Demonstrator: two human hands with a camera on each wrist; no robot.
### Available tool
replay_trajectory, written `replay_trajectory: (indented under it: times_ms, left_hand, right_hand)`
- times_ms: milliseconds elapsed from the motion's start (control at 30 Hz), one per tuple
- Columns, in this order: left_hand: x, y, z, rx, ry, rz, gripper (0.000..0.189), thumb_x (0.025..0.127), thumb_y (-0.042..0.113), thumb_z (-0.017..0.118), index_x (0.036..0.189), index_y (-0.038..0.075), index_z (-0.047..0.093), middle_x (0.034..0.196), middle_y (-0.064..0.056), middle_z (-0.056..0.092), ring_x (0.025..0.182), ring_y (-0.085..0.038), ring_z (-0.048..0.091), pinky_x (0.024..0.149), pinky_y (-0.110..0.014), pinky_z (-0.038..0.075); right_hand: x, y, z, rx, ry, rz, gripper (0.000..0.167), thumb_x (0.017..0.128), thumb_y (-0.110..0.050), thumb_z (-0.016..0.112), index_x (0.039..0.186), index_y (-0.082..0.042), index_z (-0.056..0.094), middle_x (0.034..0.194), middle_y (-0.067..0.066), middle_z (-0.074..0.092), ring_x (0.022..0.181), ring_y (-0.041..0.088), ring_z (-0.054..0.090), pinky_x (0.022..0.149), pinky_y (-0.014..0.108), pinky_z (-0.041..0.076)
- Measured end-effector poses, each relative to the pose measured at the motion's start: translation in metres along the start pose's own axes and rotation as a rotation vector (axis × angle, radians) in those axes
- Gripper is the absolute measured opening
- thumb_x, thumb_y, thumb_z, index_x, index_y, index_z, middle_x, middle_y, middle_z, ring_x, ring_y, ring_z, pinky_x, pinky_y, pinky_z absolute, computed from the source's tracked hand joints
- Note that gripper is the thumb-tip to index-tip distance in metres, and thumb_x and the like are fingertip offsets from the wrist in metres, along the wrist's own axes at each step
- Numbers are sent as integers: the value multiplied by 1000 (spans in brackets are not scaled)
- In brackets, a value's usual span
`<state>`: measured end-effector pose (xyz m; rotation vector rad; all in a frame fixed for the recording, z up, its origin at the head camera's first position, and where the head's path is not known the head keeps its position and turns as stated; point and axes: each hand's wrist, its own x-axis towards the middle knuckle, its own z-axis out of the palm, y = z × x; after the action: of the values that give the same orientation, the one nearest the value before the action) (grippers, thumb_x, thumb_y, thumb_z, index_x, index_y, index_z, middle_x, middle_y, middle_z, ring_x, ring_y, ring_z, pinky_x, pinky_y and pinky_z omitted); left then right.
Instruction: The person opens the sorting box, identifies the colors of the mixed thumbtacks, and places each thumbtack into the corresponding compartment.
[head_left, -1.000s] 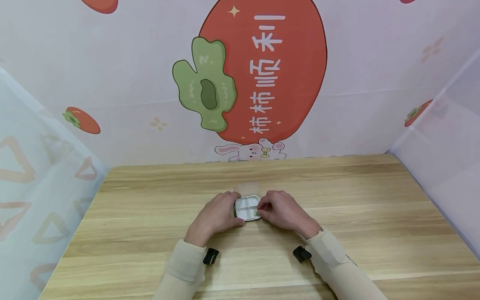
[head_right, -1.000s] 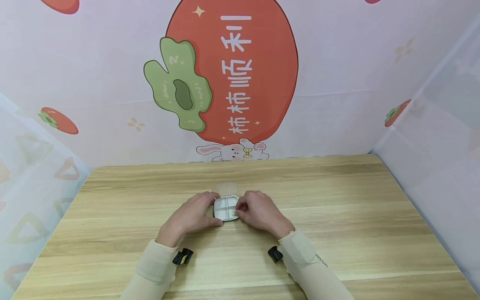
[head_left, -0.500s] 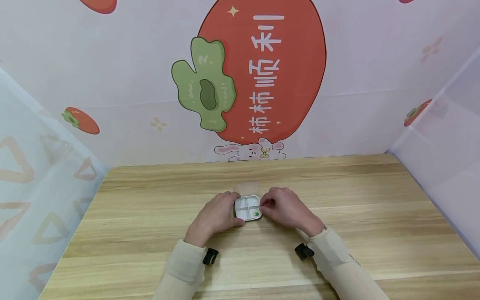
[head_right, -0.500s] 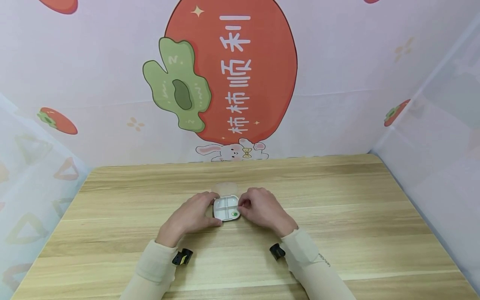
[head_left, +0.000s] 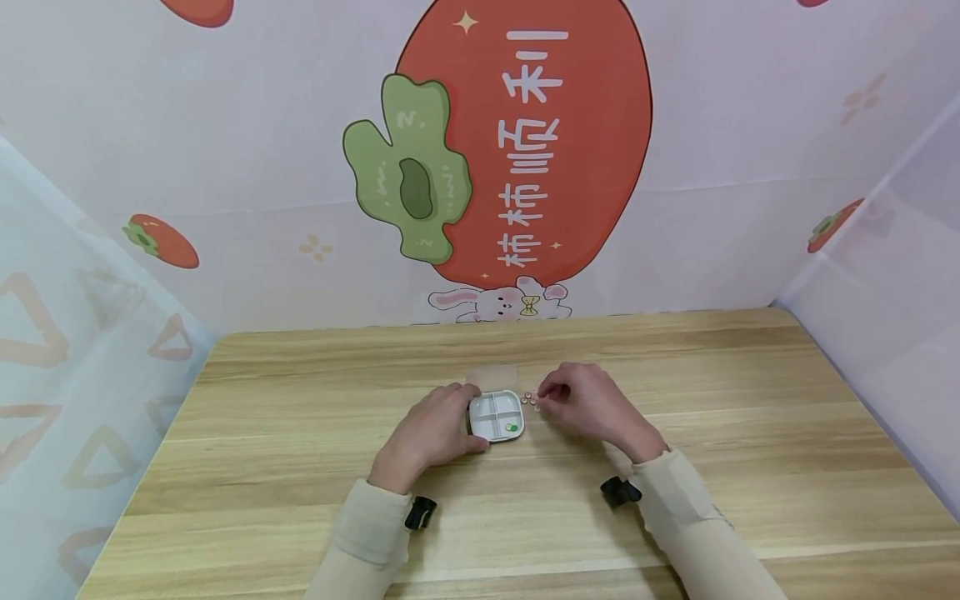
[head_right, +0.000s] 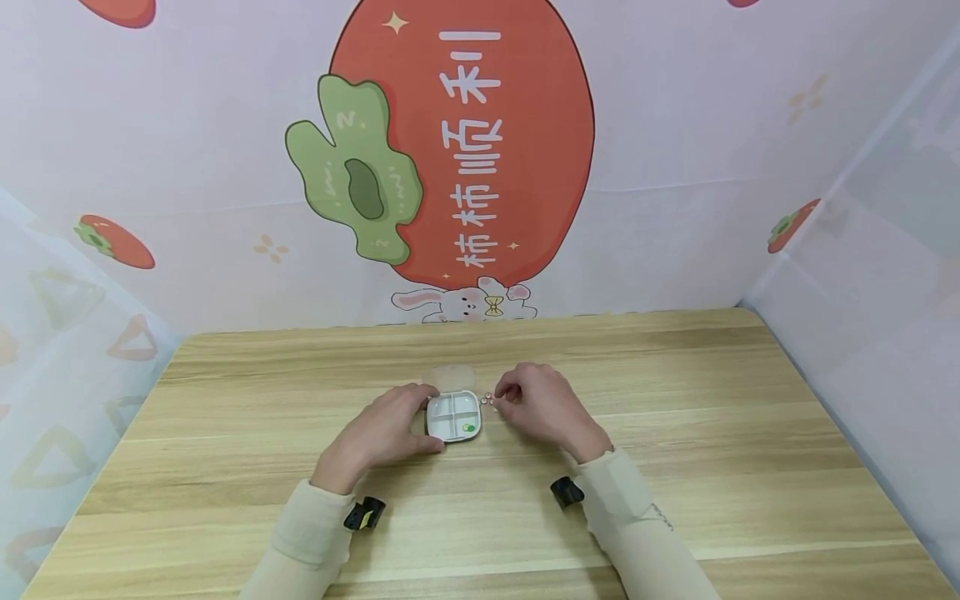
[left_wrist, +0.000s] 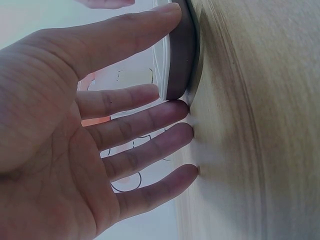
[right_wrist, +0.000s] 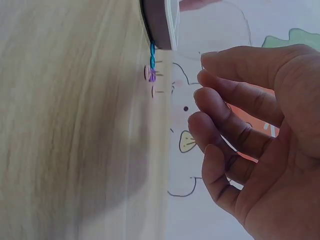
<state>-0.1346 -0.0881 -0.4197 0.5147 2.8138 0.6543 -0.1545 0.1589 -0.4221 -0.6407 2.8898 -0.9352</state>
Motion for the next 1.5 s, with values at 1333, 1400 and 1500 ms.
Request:
replay_trajectory:
  times_ms: [1333,1400,1500]
  left_hand:
    - [1,0,0,6,-12,-11,67,77,29,91,131,3,61,120,-9,65,98,-21,58,92,-42,49]
    - [1,0,0,9,-13,-14,67,77,30,90,131,3,61,122,-10,64,100,-22,58,93,-42,49]
    - [0,1,-1,12,-12,-18,67,77,30,90,132,4,61,125,-10,63,105,-24,58,96,-43,48]
  right_hand:
    - [3,5,15,-88,6,5,5,85,-14,81,87,-13,76,75,-8,61,69,8,54,67,31,47]
    - [3,6,17,-91,12,6,5,85,-14,81,86,-13,76,75,-8,61,69,8,54,66,31,47]
    - [3,6,18,-96,16,6,4,85,-13,81,86,-13,76,75,-9,61,68,8,53,65,31,47]
